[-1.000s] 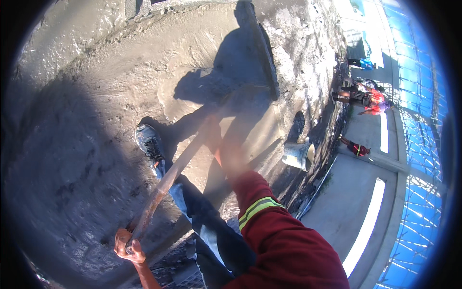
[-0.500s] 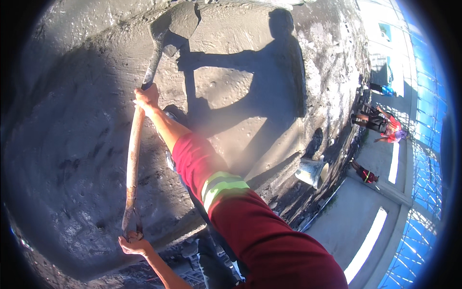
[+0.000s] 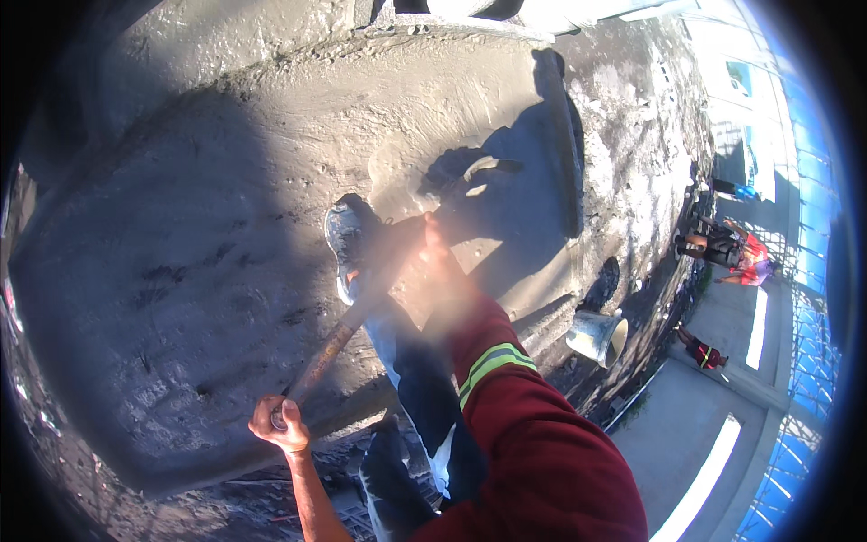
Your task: The person uses a hoe to spread and level wet concrete on a construction site. They repeatedly pull and push the hoe across the surface to flatten and smooth the material while other workers are visible nearby.
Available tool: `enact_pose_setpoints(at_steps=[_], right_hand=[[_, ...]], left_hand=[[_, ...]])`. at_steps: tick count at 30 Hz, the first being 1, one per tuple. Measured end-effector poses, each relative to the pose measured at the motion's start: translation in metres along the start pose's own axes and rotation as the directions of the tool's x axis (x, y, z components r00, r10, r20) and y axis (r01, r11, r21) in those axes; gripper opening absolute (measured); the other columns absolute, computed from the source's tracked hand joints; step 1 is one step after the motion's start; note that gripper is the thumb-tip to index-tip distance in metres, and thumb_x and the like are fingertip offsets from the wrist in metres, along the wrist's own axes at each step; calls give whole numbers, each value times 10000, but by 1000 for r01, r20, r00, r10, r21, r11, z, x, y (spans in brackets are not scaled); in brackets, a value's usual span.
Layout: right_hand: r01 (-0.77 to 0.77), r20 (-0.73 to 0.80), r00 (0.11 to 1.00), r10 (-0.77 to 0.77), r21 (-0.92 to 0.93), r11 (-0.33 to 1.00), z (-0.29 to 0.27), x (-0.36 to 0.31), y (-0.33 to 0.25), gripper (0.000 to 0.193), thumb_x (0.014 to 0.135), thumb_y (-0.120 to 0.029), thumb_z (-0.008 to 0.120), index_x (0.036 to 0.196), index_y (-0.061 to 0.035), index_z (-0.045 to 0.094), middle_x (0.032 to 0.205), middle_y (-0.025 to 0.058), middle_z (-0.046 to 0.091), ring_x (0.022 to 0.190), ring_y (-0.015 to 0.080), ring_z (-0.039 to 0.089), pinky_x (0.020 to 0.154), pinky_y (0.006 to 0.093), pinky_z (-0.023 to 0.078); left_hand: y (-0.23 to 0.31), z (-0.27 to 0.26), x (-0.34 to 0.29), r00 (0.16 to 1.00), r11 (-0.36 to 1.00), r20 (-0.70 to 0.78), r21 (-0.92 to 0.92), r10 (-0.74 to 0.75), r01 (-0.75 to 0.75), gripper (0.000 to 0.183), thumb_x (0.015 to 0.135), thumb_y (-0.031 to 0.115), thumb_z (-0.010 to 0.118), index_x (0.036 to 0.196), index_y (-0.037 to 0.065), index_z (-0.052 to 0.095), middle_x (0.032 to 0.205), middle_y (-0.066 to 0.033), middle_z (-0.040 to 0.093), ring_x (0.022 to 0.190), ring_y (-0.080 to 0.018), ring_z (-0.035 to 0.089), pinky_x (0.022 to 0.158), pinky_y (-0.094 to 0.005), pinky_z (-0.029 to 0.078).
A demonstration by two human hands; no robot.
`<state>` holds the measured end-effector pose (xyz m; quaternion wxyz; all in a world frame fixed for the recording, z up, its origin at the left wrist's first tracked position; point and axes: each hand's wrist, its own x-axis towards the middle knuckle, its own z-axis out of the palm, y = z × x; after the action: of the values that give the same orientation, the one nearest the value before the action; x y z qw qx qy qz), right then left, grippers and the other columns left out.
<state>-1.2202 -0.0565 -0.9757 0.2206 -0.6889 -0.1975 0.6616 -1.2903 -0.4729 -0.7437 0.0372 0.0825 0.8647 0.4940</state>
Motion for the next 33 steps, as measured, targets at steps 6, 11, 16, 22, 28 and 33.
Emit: enact_pose_setpoints(at_steps=[6,11,16,22,28,33], right_hand=[[16,251,966,-60,174,985,-126,-172,-71,192,850,-232,649,879,-77,539,659,64,509,567,210,539,548,362,521],[-84,342,938,-61,394,915,-247,-308,-104,469,814,-291,709,1122,-93,416,802,91,536,652,197,564,606,316,547],[-130,486,859,-161,511,850,-346,-396,-119,669,857,-436,695,1252,-45,324,1025,201,518,859,275,581,799,396,570],[150,687,688,-235,181,972,-513,-511,-79,851,954,-710,326,1473,-37,378,1352,150,556,1062,278,612,941,400,481],[-55,48,997,61,-122,991,-757,-603,69,747,948,-700,359,1358,-105,546,1293,133,627,989,259,674,877,410,506],[-607,-506,760,407,-329,724,-928,-665,230,354,865,-495,649,958,-155,680,859,65,658,632,253,631,629,433,495]], left_hand=[[178,-96,-47,696,730,224,-187,683,-657,311,777,287,733,670,72,535,579,-56,519,504,-247,527,499,-365,428],[296,-221,-136,301,518,555,-286,775,-806,360,758,315,774,650,108,500,559,-23,482,487,-221,501,475,-361,410],[391,-264,-237,159,300,464,-248,872,-921,392,711,335,803,645,140,470,546,11,441,485,-185,480,460,-340,393],[465,-218,-317,251,354,493,-126,833,-927,364,660,337,864,724,101,594,611,-25,588,528,-237,577,493,-373,446],[443,-148,-386,236,452,675,-161,699,-878,227,756,299,758,802,112,639,677,-79,647,612,-295,644,545,-421,492],[438,-143,-438,283,474,857,52,431,-879,112,824,241,705,855,139,670,710,-109,672,672,-322,677,630,-460,523]])
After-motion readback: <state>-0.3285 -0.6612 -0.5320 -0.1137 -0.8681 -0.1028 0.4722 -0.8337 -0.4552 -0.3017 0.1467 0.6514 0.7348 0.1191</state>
